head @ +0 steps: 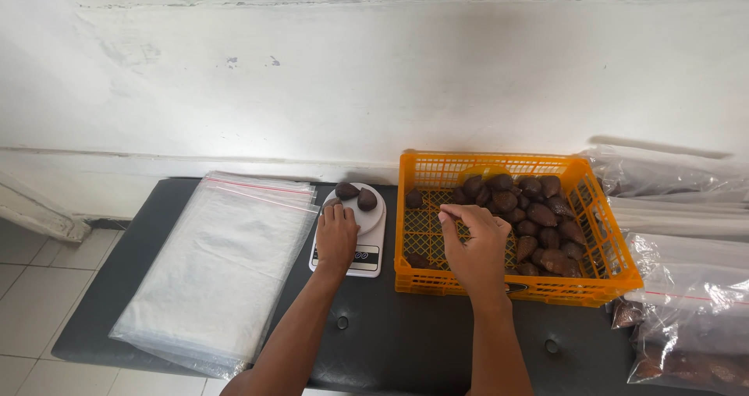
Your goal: The person weighs sapodilla fruits on a digital scale, transfers them into ziplock bags, seals the bags, and places them aside. The process is repeated multiple times with fruits taken from an orange crate.
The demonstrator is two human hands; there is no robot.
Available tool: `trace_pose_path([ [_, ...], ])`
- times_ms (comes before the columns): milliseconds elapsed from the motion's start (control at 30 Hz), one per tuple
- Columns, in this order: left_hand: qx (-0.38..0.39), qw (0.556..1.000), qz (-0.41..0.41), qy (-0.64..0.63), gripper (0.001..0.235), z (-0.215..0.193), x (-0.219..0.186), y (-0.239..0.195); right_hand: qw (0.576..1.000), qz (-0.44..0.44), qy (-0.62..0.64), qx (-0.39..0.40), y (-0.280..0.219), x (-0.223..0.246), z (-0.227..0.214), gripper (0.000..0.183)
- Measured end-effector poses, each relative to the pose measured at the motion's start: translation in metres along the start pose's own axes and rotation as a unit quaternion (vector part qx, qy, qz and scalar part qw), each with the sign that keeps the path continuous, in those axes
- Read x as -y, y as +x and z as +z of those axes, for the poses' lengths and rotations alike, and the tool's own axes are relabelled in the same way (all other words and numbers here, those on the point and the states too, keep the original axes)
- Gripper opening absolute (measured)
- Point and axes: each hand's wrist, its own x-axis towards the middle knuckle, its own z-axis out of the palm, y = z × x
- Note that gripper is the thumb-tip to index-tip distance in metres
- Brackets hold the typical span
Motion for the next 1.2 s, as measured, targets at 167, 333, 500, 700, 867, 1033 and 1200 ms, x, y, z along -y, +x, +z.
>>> trace_pose_path([
  [167, -0.007, 1.000, 0.016, 0.009, 0.045, 0.002, 0.001, 0.006, 1.000, 0.004, -0.014, -0.016, -0.001, -0.009, -0.008, 0.010],
  [333, 0.004, 0.999, 0.030, -0.016, 0.050, 0.004, -0.004, 0.012, 0.999, 0.019, 0.000, -0.047, 0.000, -0.039, -0.018, 0.010],
  [500, 0.025, 0.996, 0.045, -0.073, 0.038, 0.009, -0.003, 0.037, 0.997, 0.032, 0.036, -0.057, 0.000, -0.033, -0.033, 0.013],
  [700, 0.106, 0.979, 0.145, -0.100, 0.040, 0.040, -0.004, 0.076, 0.996, 0.042, 0.043, -0.068, 0.003, -0.037, -0.038, 0.012],
  [867, 0.071, 0.979, 0.142, -0.125, 0.021, 0.069, -0.016, 0.089, 0.995, 0.045, 0.049, -0.080, 0.006, -0.036, -0.041, 0.012],
  [1033, 0.054, 0.983, 0.113, -0.138, 0.017, 0.076, -0.021, 0.090, 0.994, 0.045, 0.051, -0.083, 0.007, -0.037, -0.044, 0.011],
  [1200, 0.059, 0.985, 0.089, -0.136, 0.036, -0.007, -0.010, 0.079, 0.993, 0.043, 0.038, -0.100, 0.014, -0.038, -0.045, 0.010],
])
